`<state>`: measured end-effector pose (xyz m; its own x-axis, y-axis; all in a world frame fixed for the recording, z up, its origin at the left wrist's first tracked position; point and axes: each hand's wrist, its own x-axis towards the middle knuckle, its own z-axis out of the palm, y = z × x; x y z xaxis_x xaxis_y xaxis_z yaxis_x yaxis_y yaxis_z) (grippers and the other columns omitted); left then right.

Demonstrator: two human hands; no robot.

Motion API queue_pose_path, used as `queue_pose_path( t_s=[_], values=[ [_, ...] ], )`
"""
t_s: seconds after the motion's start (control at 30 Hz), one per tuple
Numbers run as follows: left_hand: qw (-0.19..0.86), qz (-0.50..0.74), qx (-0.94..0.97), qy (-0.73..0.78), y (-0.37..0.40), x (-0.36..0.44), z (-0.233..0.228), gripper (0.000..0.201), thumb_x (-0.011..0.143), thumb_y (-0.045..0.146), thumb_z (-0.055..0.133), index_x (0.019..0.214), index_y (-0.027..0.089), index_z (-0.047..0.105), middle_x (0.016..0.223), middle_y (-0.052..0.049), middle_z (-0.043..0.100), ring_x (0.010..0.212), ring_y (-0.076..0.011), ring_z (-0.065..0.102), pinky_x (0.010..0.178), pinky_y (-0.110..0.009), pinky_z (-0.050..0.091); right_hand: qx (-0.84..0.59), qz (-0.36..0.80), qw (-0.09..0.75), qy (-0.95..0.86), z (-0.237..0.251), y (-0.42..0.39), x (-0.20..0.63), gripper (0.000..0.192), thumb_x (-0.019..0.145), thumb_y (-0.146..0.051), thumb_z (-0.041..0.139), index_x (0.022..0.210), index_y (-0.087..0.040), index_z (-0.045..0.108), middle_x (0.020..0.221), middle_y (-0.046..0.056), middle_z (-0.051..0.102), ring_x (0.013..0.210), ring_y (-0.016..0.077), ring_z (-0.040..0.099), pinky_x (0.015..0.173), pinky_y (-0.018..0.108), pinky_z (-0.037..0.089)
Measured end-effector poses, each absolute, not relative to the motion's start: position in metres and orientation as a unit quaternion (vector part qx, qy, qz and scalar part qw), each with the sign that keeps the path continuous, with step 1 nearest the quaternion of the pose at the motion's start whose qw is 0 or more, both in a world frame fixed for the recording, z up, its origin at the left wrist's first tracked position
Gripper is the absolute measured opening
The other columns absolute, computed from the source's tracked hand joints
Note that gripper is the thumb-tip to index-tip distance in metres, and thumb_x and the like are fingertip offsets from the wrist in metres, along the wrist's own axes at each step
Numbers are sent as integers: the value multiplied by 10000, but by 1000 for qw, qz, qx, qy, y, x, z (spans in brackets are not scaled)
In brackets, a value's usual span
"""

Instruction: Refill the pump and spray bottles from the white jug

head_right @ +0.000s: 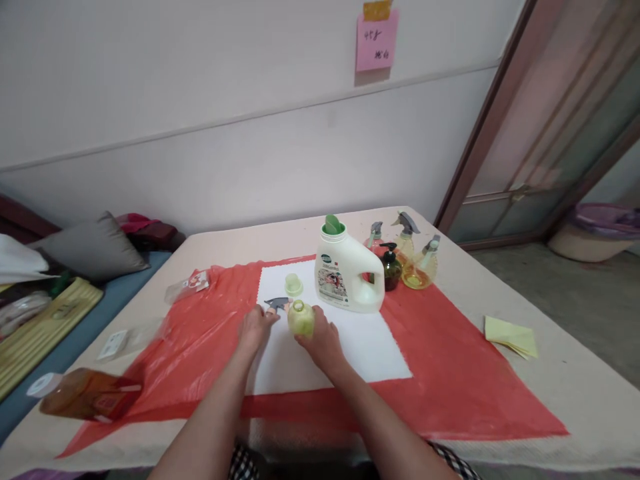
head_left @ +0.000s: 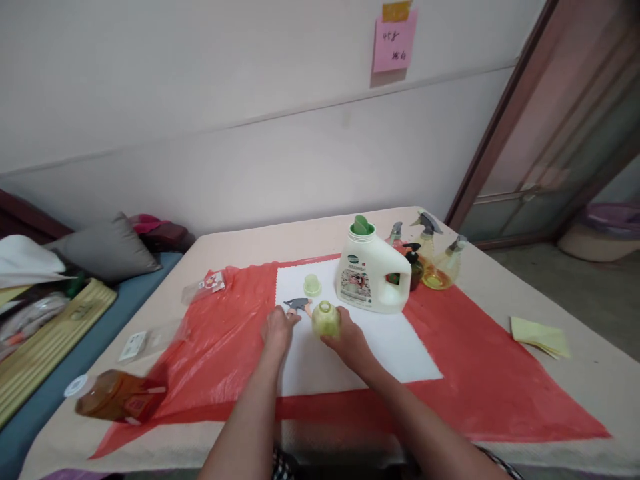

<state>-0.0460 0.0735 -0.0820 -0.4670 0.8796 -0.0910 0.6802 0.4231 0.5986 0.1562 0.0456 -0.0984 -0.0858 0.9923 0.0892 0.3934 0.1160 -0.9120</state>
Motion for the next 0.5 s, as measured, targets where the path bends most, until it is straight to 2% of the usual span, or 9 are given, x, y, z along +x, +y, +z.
queue_pose_path(
  t_s=[0.07, 0.2, 0.33, 0.4, 0.5],
  values=[
    [200, 235, 483, 819, 73, -49, -86, 326, 626, 463, 786, 681, 220, 576, 853, -169, 749, 934, -377, 690, 771, -422, 443, -562, 383, 393, -619, -100, 46, 157, 610, 607, -283, 764, 1178, -271, 549, 1040, 102, 709, 1048, 377, 653, 994, 614, 428],
    [201, 224, 497, 814, 75, -52, -85, 328, 581, 454, 798, 638, 231, 564, 809, -169, 743, 889, -397, 689, 758, -445, 447, -569, 389, 427, -585, -93, 53, 168, 678, 501, -245, 781, 1151, -246, 588, 1198, 112, 686, 1162, 361, 612, 1037, 535, 442],
    [195, 244, 497, 810, 77, -48, -81, 241, 679, 403, 707, 583, 237, 561, 791, -170, 745, 903, -382, 690, 790, -452, 452, -598, 354, 502, -515, -79, 64, 189, 445, 716, -412, 644, 1106, -201, 602, 1105, 116, 690, 1072, 289, 629, 994, 465, 474],
    [189, 263, 489, 810, 78, -46, -81, 210, 705, 369, 675, 581, 235, 571, 799, -176, 749, 924, -374, 689, 815, -451, 452, -618, 330, 540, -467, -72, 68, 201, 479, 807, -506, 566, 1157, -180, 576, 1121, 132, 672, 1070, 276, 620, 979, 449, 477],
    [183, 293, 474, 810, 77, -45, -83, 150, 712, 334, 661, 620, 231, 602, 818, -181, 753, 966, -368, 686, 853, -447, 448, -631, 314, 571, -421, -65, 72, 214, 599, 850, -558, 530, 1292, -154, 516, 1285, 173, 617, 1183, 286, 582, 1012, 449, 454]
  ],
)
